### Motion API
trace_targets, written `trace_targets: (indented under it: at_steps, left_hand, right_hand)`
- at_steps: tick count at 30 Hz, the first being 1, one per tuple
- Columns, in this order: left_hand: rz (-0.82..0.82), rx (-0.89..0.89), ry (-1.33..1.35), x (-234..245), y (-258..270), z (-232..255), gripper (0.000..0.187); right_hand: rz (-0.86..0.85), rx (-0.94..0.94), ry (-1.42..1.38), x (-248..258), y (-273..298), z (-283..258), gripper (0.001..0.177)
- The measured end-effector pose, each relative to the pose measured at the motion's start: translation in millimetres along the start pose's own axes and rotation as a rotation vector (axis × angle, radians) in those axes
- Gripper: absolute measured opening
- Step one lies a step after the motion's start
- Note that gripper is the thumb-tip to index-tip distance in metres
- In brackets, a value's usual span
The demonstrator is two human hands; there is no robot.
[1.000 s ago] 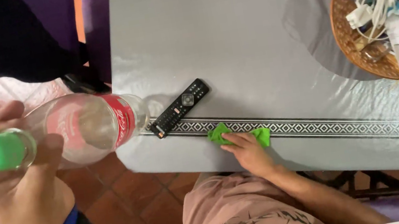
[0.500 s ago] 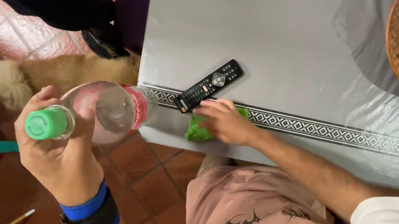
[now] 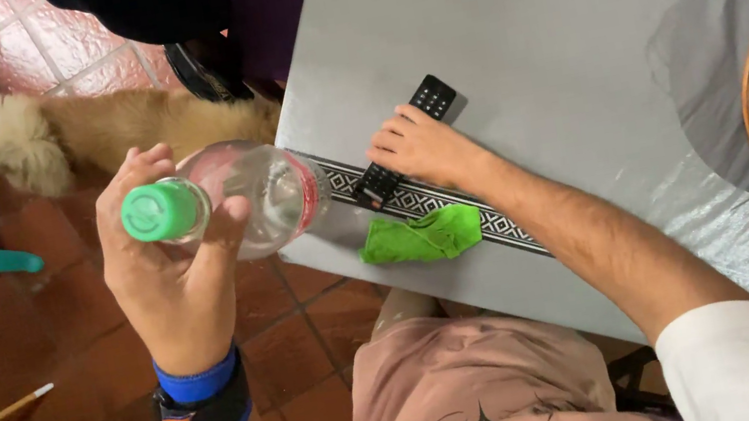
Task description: Wiping down a dining table with a cloth and rearranging objects and chairs
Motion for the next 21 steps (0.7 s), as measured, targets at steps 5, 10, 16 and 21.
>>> trace_targets:
  at_steps: [5, 10, 16, 21]
  left_hand:
    - [0.024, 0.076, -0.035, -2.3, 2.4, -12.5, 0.057]
    - [0.031, 0.047, -0.281, -8.8, 15.5, -28.3, 0.068]
    - [-0.046, -0.027, -0.391, -24.9, 40.8, -114.7, 0.101]
    - [0.068, -0.047, -0.375, -21.0, 49.4, -95.7, 0.088]
  right_hand:
    - [0.051, -0.369, -0.066, 5.6, -7.0, 95.9, 0.079]
    - [0.183, -0.606, -0.048, 20.9, -28.5, 220.3, 0.076]
    - [0.187, -0.698, -0.085, 18.9, -47.0, 341.8, 0.069]
    - [0.078, -0.745, -0.117, -7.5, -39.5, 359.2, 0.028]
Point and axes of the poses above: each hand's wrist, its own y-axis away from the middle knuckle, its own x-axis out of the back of the hand, z = x × y, the point moved 9 cm from there along -y, towards the middle knuckle, and after that the axes turned 8 degrees about -y, right-handed, at the moved point
